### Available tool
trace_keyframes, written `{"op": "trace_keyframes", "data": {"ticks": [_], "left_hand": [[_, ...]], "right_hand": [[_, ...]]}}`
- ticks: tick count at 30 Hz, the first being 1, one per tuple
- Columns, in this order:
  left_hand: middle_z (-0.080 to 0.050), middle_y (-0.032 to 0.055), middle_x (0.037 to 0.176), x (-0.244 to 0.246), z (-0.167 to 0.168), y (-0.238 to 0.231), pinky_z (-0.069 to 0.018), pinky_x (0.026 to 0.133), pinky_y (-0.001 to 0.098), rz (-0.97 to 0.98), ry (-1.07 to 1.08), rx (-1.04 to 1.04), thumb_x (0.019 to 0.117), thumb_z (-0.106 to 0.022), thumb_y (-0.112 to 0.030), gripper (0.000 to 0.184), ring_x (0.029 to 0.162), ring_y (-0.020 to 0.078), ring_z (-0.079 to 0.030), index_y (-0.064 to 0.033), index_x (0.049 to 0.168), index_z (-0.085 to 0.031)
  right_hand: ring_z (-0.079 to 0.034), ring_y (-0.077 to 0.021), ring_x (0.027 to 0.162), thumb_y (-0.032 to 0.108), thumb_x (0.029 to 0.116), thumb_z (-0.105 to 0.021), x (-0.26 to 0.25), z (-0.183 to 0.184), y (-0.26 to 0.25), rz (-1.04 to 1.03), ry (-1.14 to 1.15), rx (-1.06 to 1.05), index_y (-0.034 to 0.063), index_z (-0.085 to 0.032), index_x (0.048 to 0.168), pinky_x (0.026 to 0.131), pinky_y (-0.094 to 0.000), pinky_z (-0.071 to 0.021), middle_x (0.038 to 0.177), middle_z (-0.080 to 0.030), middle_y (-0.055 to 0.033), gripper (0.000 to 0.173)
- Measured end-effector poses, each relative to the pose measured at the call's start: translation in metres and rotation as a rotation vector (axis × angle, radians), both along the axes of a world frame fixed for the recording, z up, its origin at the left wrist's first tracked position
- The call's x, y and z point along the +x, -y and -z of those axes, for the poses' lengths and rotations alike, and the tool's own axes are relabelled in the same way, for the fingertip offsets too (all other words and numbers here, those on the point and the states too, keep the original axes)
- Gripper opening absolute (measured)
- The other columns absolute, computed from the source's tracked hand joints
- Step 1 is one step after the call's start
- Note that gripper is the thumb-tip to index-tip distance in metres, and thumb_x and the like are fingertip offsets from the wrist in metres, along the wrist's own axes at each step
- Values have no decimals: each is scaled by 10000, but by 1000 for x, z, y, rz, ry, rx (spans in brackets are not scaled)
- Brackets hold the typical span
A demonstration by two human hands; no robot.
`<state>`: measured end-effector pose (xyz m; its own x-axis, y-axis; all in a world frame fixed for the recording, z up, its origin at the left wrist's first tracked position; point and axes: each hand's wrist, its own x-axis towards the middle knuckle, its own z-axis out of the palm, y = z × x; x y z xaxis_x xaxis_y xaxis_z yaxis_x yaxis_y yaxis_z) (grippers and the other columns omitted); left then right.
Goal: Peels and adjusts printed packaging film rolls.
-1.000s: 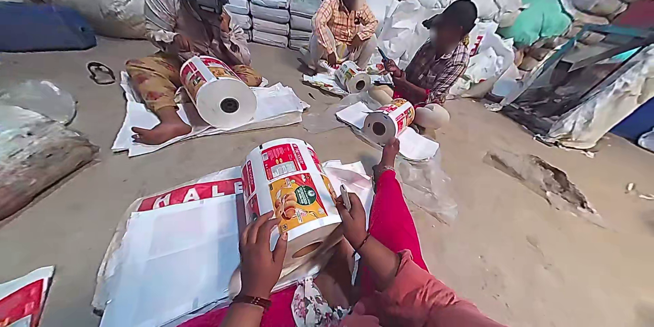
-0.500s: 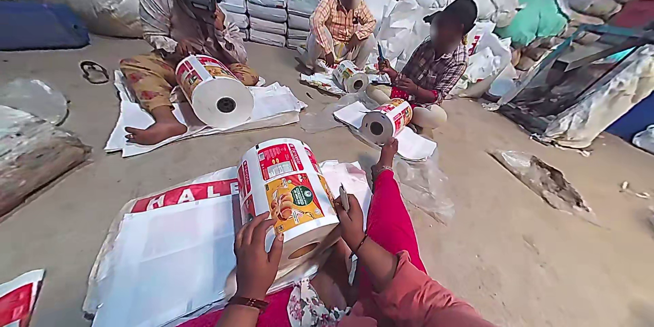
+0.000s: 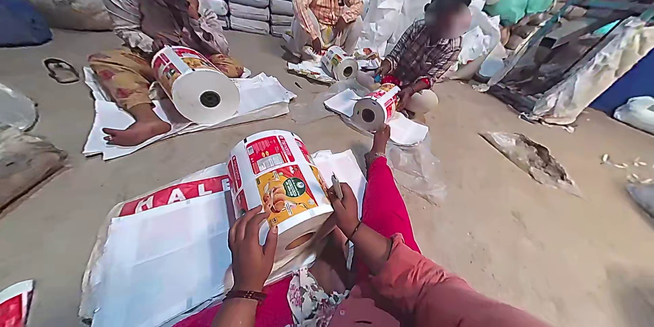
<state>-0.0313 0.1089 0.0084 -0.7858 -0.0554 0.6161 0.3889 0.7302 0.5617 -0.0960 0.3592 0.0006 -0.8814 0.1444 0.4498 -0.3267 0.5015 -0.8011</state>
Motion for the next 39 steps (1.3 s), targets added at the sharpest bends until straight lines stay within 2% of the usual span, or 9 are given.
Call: {"op": "trace_keyframes", "data": {"ticks": [6,25,39], "left_hand": [[-619,216,1372,-1,-1,0,-328,1144,600,14,7,-8,998,-451,-405,492,1326,434,-528,-21,1192,-690],[-615,210,1376,-1,1,1,-326,1147,590,19,-2,-3,1018,-441,-422,501,1322,415,-528,-21,1197,-683],[-616,214,1372,-2,0,1,-328,1145,591,15,-7,-18,1016,-438,-412,490,1321,416,-534,-28,1200,-681]], "right_hand": [[-650,-242,1009,130,956,-573,0,-2,0,6,-12,-1,-21,-688,1029,952,-397,-512,1008,-686,-154,204],[-651,-244,1022,131,940,-568,-2,3,-2,1,-4,-20,-16,-690,1053,954,-403,-517,1028,-687,-156,222],[-650,-235,1002,123,935,-563,-3,3,-2,-8,-22,-18,-6,-701,1021,946,-400,-513,1008,-689,-142,207]]}}
